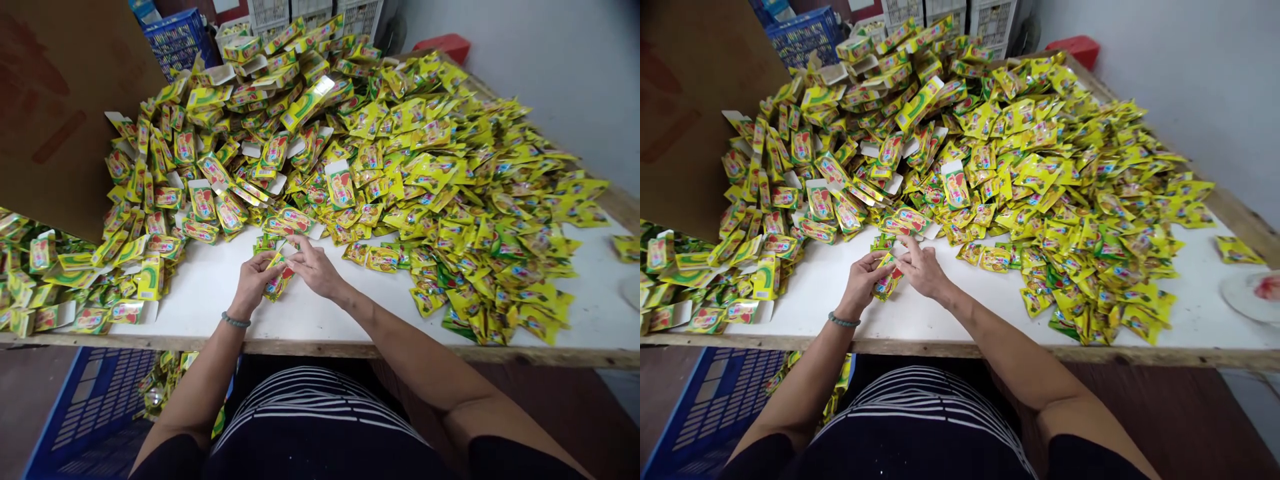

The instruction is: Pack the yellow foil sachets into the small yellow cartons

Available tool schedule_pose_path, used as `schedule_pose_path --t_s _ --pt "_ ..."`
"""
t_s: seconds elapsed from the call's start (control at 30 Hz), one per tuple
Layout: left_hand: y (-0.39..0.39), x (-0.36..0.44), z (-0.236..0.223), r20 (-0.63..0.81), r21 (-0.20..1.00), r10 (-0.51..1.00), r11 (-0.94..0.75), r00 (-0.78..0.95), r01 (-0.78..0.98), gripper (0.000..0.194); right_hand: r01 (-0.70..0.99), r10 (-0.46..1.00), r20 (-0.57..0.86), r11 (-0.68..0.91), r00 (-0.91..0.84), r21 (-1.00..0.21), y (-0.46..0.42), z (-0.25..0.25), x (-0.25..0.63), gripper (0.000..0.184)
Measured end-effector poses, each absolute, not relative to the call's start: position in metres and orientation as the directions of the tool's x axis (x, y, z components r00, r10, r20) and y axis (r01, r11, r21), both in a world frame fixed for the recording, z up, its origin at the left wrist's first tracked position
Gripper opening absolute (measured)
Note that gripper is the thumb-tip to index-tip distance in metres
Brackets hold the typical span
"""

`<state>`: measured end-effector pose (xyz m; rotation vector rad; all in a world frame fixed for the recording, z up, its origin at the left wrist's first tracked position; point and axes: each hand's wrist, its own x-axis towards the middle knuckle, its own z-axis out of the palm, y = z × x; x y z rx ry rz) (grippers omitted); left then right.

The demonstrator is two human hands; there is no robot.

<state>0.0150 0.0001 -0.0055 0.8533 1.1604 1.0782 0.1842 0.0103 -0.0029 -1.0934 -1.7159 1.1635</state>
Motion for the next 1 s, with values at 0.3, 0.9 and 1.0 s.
schedule_pose_path --t_s 0.3,0.9,1.0 --pt "-0.001 0.019 0.002 -0.117 0.975 0.992 0.107 -0.038 -0.195 0.063 0.056 0.973 0.194 0.202 -0.127 -0.978 0.012 -0.016 0.18 0.034" --pt "-0.003 0.014 -0.002 -0.101 0.983 0.994 0.094 -0.038 -0.155 0.053 0.123 0.971 0.135 0.161 -0.199 -0.979 0.008 -0.005 0.184 0.029" --pt "-0.003 0.014 -0.003 -0.101 0.984 0.994 0.095 -0.034 -0.149 0.052 -0.001 0.984 0.06 0.061 -0.17 -0.998 0.012 -0.013 0.182 0.031"
